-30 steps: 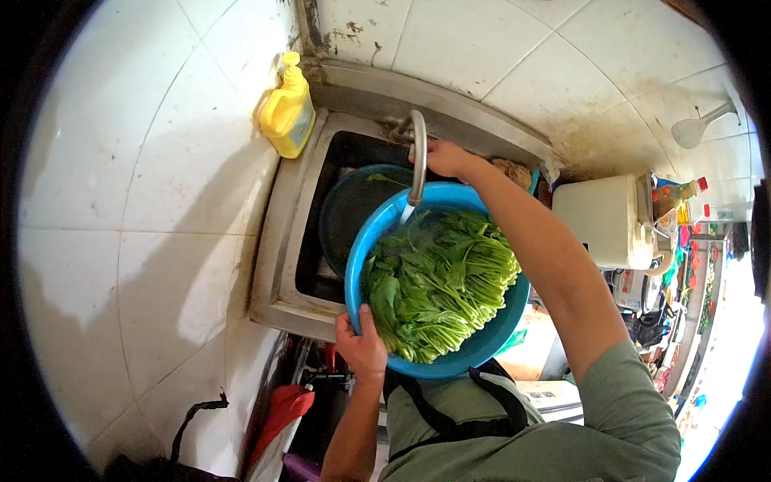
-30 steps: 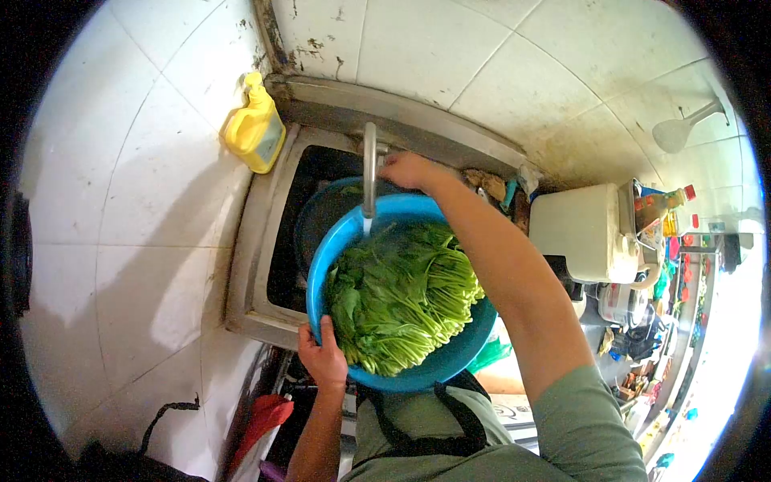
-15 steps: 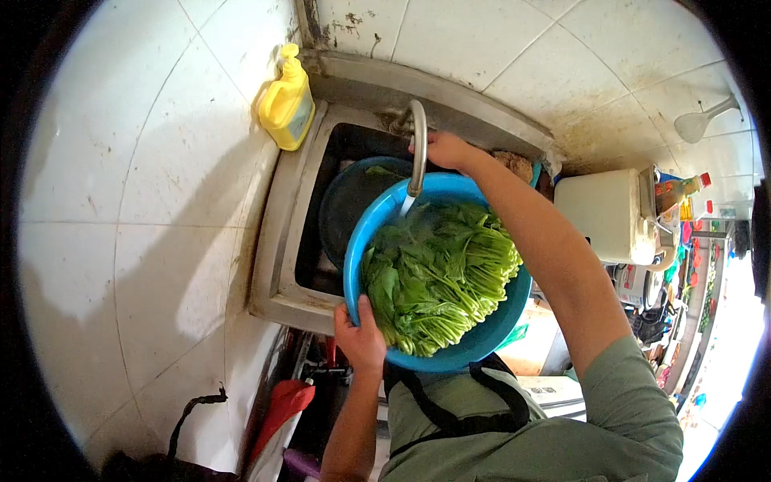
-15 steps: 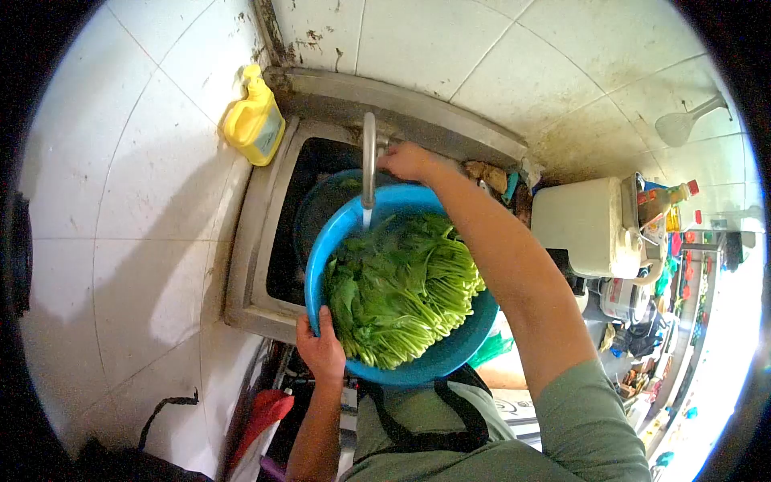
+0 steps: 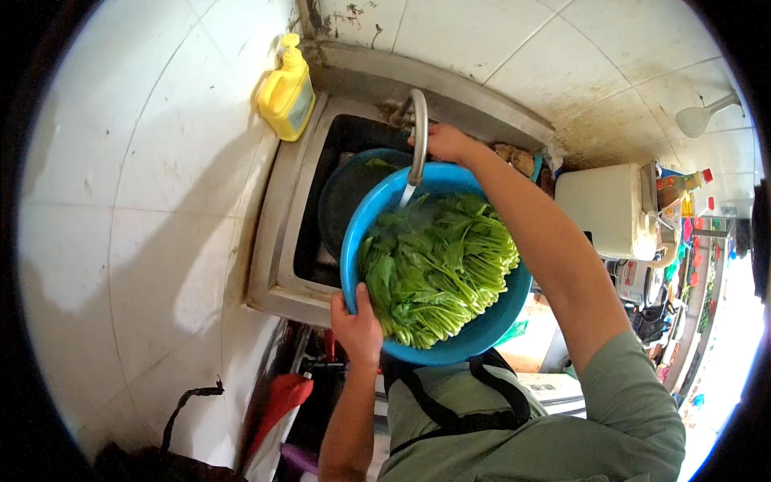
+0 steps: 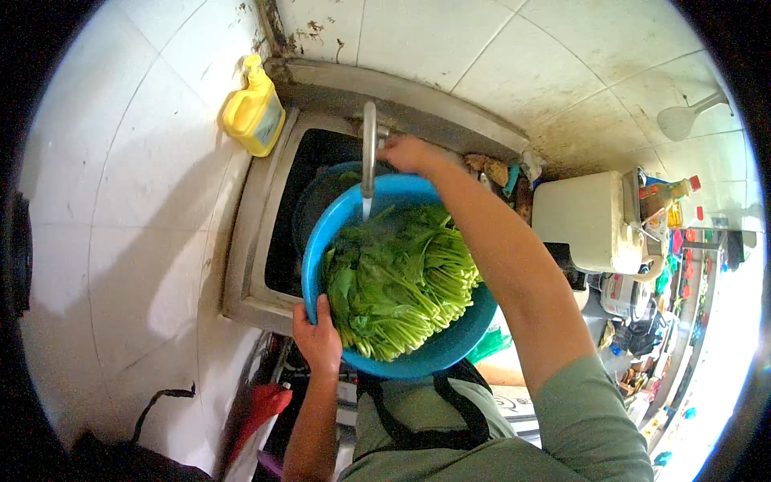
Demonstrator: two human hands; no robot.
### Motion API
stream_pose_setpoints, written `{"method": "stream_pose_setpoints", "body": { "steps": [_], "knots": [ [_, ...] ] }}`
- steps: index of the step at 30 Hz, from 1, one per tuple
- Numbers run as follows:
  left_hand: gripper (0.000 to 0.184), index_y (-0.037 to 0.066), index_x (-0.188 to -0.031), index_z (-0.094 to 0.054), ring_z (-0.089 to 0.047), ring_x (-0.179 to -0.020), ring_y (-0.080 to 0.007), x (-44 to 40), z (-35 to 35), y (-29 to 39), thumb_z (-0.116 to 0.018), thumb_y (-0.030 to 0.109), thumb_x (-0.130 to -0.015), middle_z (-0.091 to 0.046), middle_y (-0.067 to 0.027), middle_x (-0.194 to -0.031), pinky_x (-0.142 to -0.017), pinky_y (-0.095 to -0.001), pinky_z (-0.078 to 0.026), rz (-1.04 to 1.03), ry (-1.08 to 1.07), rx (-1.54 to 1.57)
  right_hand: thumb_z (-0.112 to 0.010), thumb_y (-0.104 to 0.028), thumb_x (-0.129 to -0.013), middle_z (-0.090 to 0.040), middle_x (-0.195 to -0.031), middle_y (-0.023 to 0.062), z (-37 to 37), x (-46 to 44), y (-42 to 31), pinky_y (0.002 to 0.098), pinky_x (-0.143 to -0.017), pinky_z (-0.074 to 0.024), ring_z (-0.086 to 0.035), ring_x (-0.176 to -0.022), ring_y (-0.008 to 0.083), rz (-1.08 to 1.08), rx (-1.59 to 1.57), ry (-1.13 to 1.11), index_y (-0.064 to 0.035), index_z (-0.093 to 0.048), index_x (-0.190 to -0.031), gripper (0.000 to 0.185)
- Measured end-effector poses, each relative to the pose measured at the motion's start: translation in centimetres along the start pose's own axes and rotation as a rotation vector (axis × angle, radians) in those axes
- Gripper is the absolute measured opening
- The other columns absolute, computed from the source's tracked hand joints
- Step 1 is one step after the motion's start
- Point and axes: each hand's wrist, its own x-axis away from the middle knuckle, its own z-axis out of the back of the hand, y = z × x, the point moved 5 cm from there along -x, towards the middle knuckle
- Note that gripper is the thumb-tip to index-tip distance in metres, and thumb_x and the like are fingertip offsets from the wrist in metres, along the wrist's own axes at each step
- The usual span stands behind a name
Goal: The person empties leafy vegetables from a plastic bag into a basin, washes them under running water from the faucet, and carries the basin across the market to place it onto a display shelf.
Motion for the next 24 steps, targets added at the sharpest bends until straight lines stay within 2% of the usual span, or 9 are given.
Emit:
{"method": "stream_pose_setpoints", "body": {
  "steps": [2,3,5,9,11,16,24],
  "knots": [
    [0.030,0.003,-0.086,-0.054,-0.044,-0.065,-0.0112,0.0,0.0,-0.1,-0.067,0.025,-0.101,-0.049,-0.0010,-0.071,-0.062,-0.0321,-0.041,0.007,0.002,-0.018,-0.061,-0.054,-0.092,-0.071,-0.116,0.0236,0.1,0.3,-0.3,0.0479,-0.094,-0.0526,-0.068,-0.105,0.0419,0.037,0.090,-0.005,-0.0050,-0.074,-0.115,0.056],
    [0.030,0.003,-0.085,-0.054,-0.044,-0.065,-0.0113,0.0,-0.1,-0.1,-0.067,0.025,-0.101,-0.049,-0.0008,-0.070,-0.061,-0.0320,-0.040,-0.007,0.010,-0.002,-0.061,-0.054,-0.092,-0.071,-0.116,0.0236,0.0,0.2,-0.3,0.0479,-0.094,-0.0526,-0.068,-0.105,0.0419,0.039,0.091,-0.007,-0.0050,-0.074,-0.115,0.056],
    [0.030,0.003,-0.085,-0.054,-0.044,-0.065,-0.0114,0.0,-0.1,0.0,-0.067,0.025,-0.101,-0.049,-0.0007,-0.070,-0.061,-0.0320,-0.040,-0.021,0.018,0.015,-0.076,-0.042,-0.091,-0.073,-0.103,0.0147,-0.1,-0.1,0.0,0.0424,-0.083,-0.0531,-0.067,-0.092,0.0246,-0.033,-0.027,-0.011,-0.0035,-0.072,-0.120,0.048],
    [0.031,0.003,-0.084,-0.054,-0.043,-0.064,-0.0115,0.1,0.0,0.5,-0.068,0.027,-0.101,-0.048,-0.0005,-0.068,-0.061,-0.0319,-0.040,-0.029,0.044,-0.035,-0.077,-0.042,-0.090,-0.074,-0.101,0.0134,-0.4,-0.4,0.4,0.0411,-0.080,-0.0538,-0.067,-0.090,0.0233,0.020,-0.003,-0.038,-0.0035,-0.073,-0.120,0.049],
    [0.032,0.003,-0.084,-0.054,-0.043,-0.063,-0.0115,0.0,0.1,0.2,-0.068,0.027,-0.101,-0.048,-0.0005,-0.068,-0.061,-0.0318,-0.040,-0.004,0.041,-0.062,-0.077,-0.042,-0.090,-0.074,-0.101,0.0127,-0.1,0.1,0.3,0.0398,-0.077,-0.0542,-0.067,-0.086,0.0220,-0.040,-0.053,0.022,-0.0035,-0.073,-0.119,0.049],
    [0.033,0.004,-0.084,-0.054,-0.042,-0.063,-0.0130,-0.1,-0.1,-0.7,-0.069,0.028,-0.100,-0.048,-0.0016,-0.067,-0.061,-0.0331,-0.040,0.012,0.035,0.053,-0.078,-0.043,-0.089,-0.073,-0.104,0.0138,0.1,0.6,-0.4,0.0389,-0.078,-0.0546,-0.067,-0.087,0.0222,-0.072,-0.061,0.009,-0.0033,-0.072,-0.121,0.051],
    [0.033,0.002,-0.085,-0.055,-0.044,-0.066,-0.0145,0.0,-0.1,-0.7,-0.070,0.028,-0.099,-0.050,-0.0031,-0.069,-0.064,-0.0337,-0.041,0.020,0.051,0.011,-0.079,-0.043,-0.088,-0.073,-0.105,0.0139,-0.2,0.2,0.2,0.0392,-0.079,-0.0544,-0.067,-0.088,0.0226,-0.054,-0.064,0.040,-0.0042,-0.072,-0.122,0.052]
  ]
}}
